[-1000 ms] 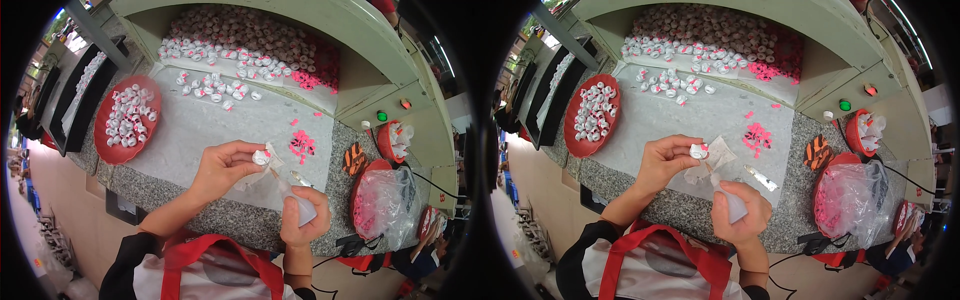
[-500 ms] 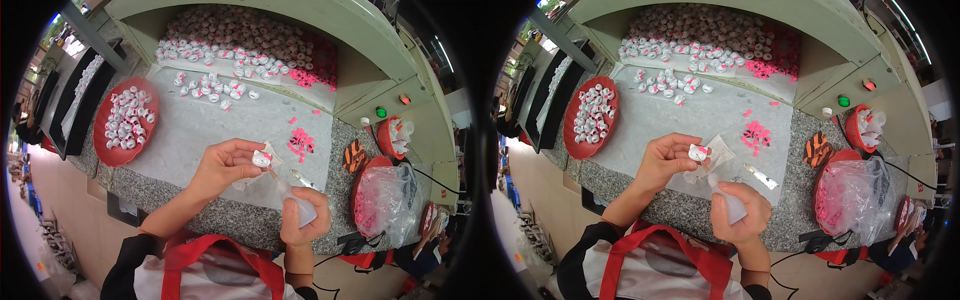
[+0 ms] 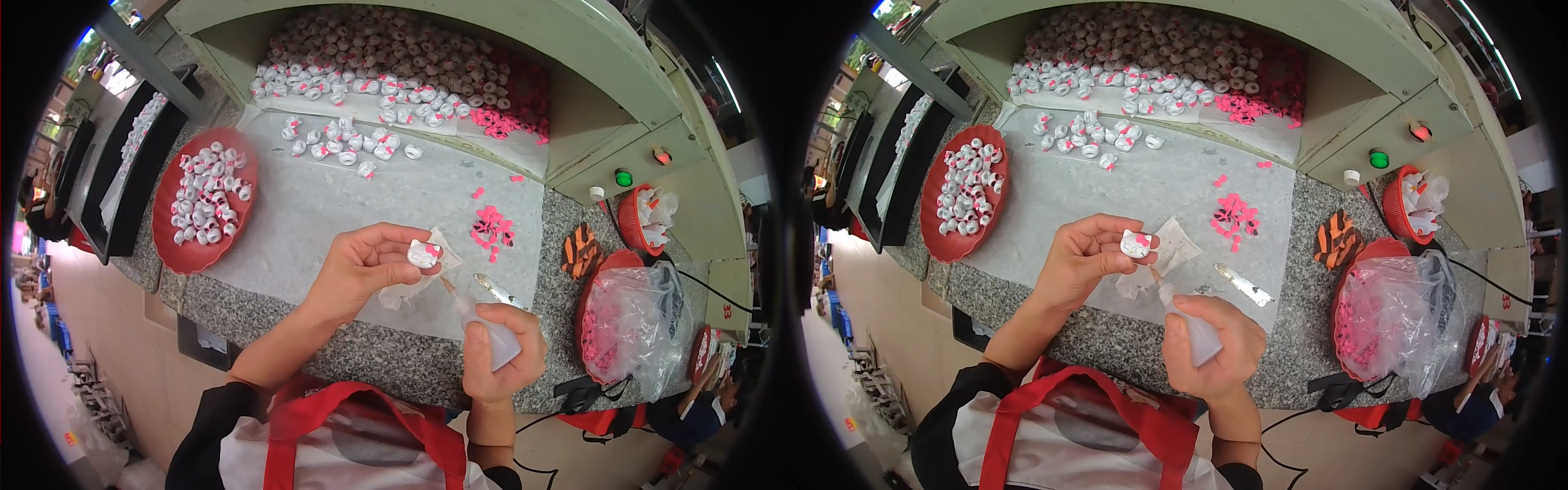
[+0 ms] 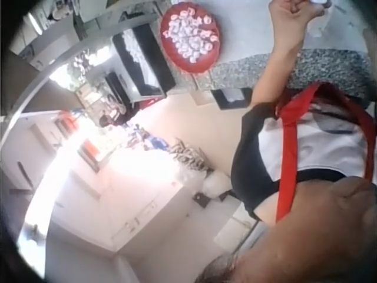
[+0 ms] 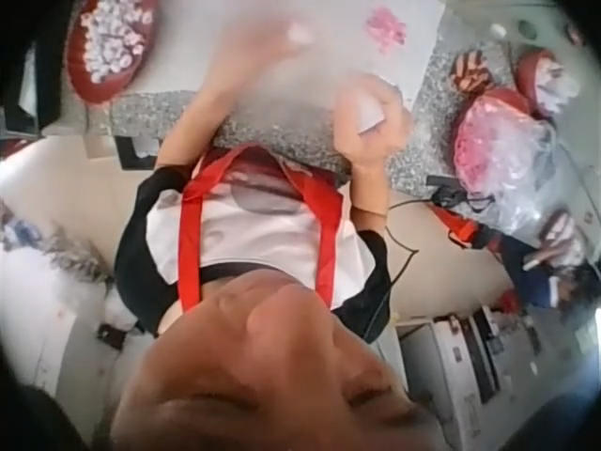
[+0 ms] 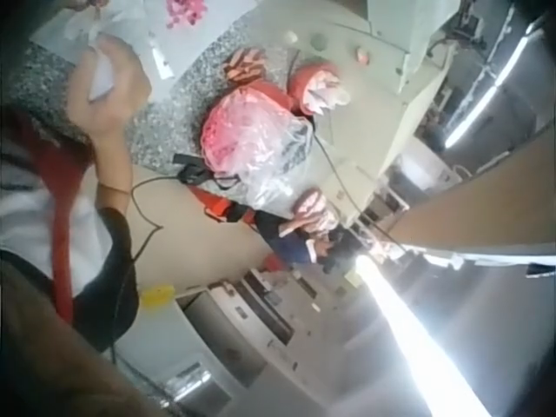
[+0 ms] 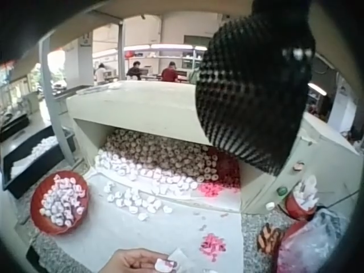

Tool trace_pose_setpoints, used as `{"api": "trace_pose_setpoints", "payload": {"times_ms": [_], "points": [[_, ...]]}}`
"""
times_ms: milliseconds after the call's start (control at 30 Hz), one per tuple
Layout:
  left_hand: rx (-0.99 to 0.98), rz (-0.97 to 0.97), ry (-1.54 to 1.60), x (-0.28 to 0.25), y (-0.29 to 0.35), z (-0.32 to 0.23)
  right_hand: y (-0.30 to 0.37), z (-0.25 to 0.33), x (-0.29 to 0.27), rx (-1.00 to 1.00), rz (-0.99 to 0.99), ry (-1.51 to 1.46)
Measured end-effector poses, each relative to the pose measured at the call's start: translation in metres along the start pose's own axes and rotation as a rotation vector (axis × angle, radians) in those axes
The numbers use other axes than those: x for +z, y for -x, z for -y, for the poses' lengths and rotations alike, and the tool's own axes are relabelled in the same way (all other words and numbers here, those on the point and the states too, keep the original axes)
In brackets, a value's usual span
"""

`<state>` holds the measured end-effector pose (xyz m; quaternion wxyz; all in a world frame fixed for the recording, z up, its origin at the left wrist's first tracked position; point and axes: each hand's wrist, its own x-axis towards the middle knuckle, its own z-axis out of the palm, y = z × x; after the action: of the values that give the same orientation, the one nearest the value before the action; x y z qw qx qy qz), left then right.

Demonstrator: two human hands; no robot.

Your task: Gluing small pink bow accessories onto white plastic character figures in a factory setting.

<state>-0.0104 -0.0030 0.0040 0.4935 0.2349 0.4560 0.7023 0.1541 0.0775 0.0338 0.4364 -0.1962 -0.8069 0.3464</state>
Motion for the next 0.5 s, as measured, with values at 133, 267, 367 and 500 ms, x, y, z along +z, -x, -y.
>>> {"api": "trace_pose_setpoints", "payload": {"times_ms": [133, 267, 367, 500], "points": [[-0.005, 0.019, 0.019, 0.001, -0.001, 0.000, -0.001, 0.000, 0.004, 0.032, -0.018, -0.046], [0.042, -0.023, -0.017, -0.002, 0.000, 0.000, -0.009, -0.002, 0.000, 0.236, -0.087, -0.053], [0.033, -0.014, 0.013, -0.002, 0.000, -0.001, -0.014, -0.011, -0.013, 0.637, -0.244, -0.325], [-0.041, 0.038, 0.099, -0.006, 0.003, -0.004, -0.003, 0.004, 0.002, 0.330, -0.232, -0.196]]}}
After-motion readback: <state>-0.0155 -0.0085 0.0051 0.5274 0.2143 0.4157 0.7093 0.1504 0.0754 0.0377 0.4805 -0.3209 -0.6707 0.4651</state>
